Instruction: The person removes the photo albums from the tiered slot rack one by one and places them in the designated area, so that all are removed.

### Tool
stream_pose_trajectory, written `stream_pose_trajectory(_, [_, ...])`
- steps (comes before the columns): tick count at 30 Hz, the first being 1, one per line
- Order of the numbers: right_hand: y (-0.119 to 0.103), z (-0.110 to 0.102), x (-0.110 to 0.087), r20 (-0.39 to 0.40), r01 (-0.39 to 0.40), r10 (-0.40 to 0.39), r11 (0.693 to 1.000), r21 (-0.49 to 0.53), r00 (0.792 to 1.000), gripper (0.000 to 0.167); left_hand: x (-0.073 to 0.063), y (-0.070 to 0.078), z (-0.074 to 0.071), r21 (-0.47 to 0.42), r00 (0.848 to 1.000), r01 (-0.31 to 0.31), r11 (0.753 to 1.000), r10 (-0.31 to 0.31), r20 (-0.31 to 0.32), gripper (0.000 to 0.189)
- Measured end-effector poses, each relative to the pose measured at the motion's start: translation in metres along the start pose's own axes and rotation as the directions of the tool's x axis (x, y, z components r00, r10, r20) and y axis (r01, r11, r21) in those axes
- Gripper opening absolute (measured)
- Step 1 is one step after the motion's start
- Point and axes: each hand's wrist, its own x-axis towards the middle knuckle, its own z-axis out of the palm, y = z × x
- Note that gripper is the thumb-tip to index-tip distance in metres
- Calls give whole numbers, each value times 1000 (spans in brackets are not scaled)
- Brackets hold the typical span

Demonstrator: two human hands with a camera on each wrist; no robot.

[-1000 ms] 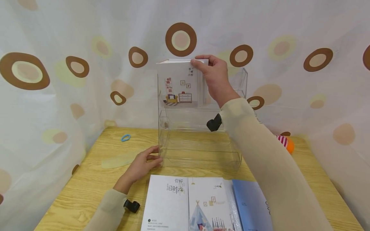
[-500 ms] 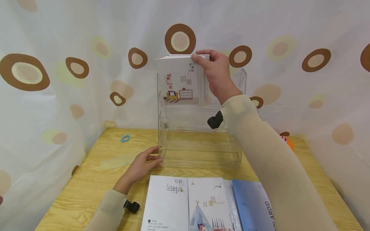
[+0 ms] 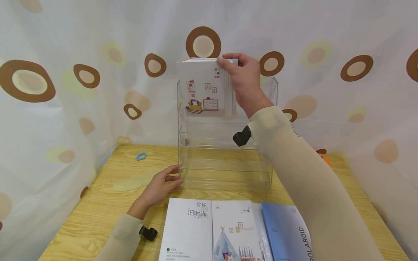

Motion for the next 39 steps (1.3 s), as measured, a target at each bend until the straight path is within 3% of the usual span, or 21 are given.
stream_pose_trajectory(10, [-1,-8,-5,-68,-4,6,1000,29,998,22,0,0,0,-3,1000,10,1000,-10,1,65])
stream_pose_trajectory(21, [4,-26,-14,-56,27,-26,1000,12,998,25,-3,-2,1,4,1000,15,1000,-15,-21,65])
stream_pose_trajectory(33, [3,-62,-39,-65,127,-124,991,45,990,30,0,1,1,0,1000,14,1000,-14,-8,65])
stream_pose_trajectory(39, [2,-77,-52,-81,108,-105,994,35,991,36,0,0,1,-23,1000,16,1000,-16,-5,65])
